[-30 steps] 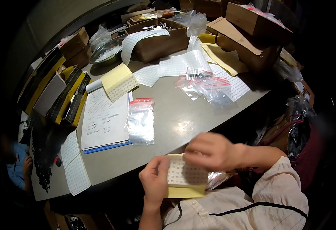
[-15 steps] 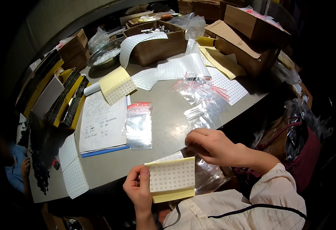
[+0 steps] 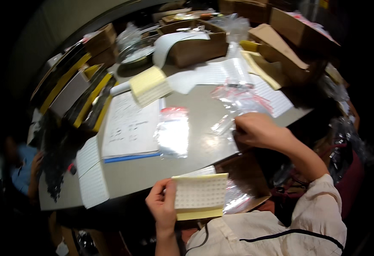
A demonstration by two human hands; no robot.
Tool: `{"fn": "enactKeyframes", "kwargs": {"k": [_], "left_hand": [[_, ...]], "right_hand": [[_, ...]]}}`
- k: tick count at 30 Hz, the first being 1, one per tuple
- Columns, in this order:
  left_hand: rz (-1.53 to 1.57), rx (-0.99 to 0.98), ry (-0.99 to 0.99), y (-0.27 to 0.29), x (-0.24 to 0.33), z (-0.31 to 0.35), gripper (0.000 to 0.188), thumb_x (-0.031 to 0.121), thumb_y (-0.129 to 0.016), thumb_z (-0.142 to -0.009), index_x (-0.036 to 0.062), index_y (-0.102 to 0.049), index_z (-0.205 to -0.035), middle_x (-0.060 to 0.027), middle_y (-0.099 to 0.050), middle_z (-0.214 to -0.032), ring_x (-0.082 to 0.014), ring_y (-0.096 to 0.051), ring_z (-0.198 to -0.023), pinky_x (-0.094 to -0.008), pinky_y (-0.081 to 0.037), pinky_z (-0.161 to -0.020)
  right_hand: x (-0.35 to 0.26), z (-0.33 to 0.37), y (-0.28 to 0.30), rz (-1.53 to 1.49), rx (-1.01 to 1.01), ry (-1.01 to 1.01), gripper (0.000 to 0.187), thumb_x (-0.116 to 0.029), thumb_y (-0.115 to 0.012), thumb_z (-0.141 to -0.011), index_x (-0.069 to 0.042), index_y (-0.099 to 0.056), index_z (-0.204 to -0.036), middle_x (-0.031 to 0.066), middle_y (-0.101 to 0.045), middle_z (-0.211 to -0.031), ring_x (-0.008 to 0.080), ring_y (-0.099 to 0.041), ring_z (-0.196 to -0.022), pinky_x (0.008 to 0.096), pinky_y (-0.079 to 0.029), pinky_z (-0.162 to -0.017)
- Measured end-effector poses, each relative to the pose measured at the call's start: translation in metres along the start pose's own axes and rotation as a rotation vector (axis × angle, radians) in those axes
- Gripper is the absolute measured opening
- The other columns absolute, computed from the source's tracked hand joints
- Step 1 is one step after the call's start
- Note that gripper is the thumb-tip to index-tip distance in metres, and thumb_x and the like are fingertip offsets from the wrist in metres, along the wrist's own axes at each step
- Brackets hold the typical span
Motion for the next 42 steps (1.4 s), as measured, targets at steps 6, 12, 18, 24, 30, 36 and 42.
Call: {"fn": "enactKeyframes", "kwargs": {"k": [6, 12, 18, 24, 30, 36, 42], "left_hand": [[0.061, -0.054, 0.019, 0.011, 0.002, 0.001, 0.016, 0.007, -0.066, -0.104, -0.0065, -0.072, -0.111, -0.0036, -0.072, -0.095, -0.007, -0.062, -0.083, -0.0225, -0.05, -0.073], [0.119, -0.072, 0.026, 0.019, -0.001, 0.003, 0.017, 0.008, -0.066, -0.104, -0.0061, -0.072, -0.112, -0.0019, -0.071, -0.094, -0.0055, -0.062, -0.082, -0.0205, -0.049, -0.071], [0.094, -0.032, -0.023, 0.019, -0.001, 0.006, 0.019, 0.01, -0.065, -0.106, -0.0064, -0.071, -0.112, -0.0028, -0.071, -0.094, -0.0048, -0.062, -0.082, -0.0205, -0.05, -0.071], [0.137, -0.055, 0.007, 0.022, -0.007, 0.004, 0.019, 0.01, -0.065, -0.106, -0.0065, -0.071, -0.112, -0.0029, -0.071, -0.094, -0.0048, -0.062, -0.082, -0.0201, -0.049, -0.071], [0.076, -0.061, 0.028, 0.006, -0.002, 0.009, 0.016, 0.009, -0.065, -0.105, -0.0049, -0.072, -0.11, -0.0012, -0.069, -0.092, -0.0044, -0.06, -0.079, -0.0196, -0.048, -0.071], [0.05, 0.01, 0.012, 0.006, 0.001, 0.008, 0.017, 0.012, -0.064, -0.104, -0.0048, -0.069, -0.104, -0.0029, -0.069, -0.088, -0.0045, -0.058, -0.075, -0.0195, -0.046, -0.068], [0.08, -0.033, 0.007, 0.002, -0.006, 0.008, 0.018, 0.01, -0.064, -0.105, -0.0071, -0.07, -0.107, -0.004, -0.07, -0.089, -0.0048, -0.059, -0.077, -0.0195, -0.046, -0.069]], "right_hand": [[0.008, -0.02, 0.021, 0.0, -0.233, -0.158, 0.029, -0.027, -0.078, -0.084, 0.001, -0.071, -0.085, 0.0234, -0.07, -0.082, 0.0421, -0.069, -0.082, 0.0481, -0.053, -0.073], [-0.03, -0.007, 0.031, -0.037, -0.332, -0.094, 0.034, -0.032, -0.081, -0.083, 0.0, -0.071, -0.081, 0.0209, -0.068, -0.075, 0.0413, -0.069, -0.075, 0.0471, -0.052, -0.069], [-0.036, 0.036, 0.025, -0.053, 0.052, -0.165, 0.035, -0.034, -0.078, -0.092, -0.004, -0.07, -0.106, 0.0181, -0.068, -0.074, 0.0403, -0.068, -0.073, 0.0488, -0.052, -0.067], [-0.029, 0.063, 0.003, 0.12, 0.022, -0.21, 0.038, -0.026, -0.071, -0.097, -0.004, -0.066, -0.127, 0.0159, -0.067, -0.07, 0.0387, -0.067, -0.067, 0.0479, -0.05, -0.061], [-0.066, 0.055, 0.021, -0.093, -0.137, -0.092, 0.041, -0.035, -0.068, -0.1, -0.003, -0.066, -0.125, 0.0161, -0.066, -0.069, 0.0391, -0.066, -0.067, 0.0472, -0.049, -0.06], [-0.002, 0.032, 0.022, -0.44, 0.133, 0.056, 0.027, -0.012, -0.072, -0.094, -0.001, -0.065, -0.118, 0.0124, -0.066, -0.088, 0.0239, -0.066, -0.078, 0.0364, -0.052, -0.071], [0.001, 0.015, 0.025, -0.375, -0.036, -0.01, 0.022, -0.005, -0.067, -0.088, -0.002, -0.061, -0.109, 0.0148, -0.068, -0.091, 0.0296, -0.068, -0.081, 0.0376, -0.053, -0.074]]}}
Point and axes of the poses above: each hand's wrist, its own z-axis away from the middle knuckle, its own y-axis out of the back of the hand, x = y × z, the point moved 1 cm from there along -z, towards the middle knuckle
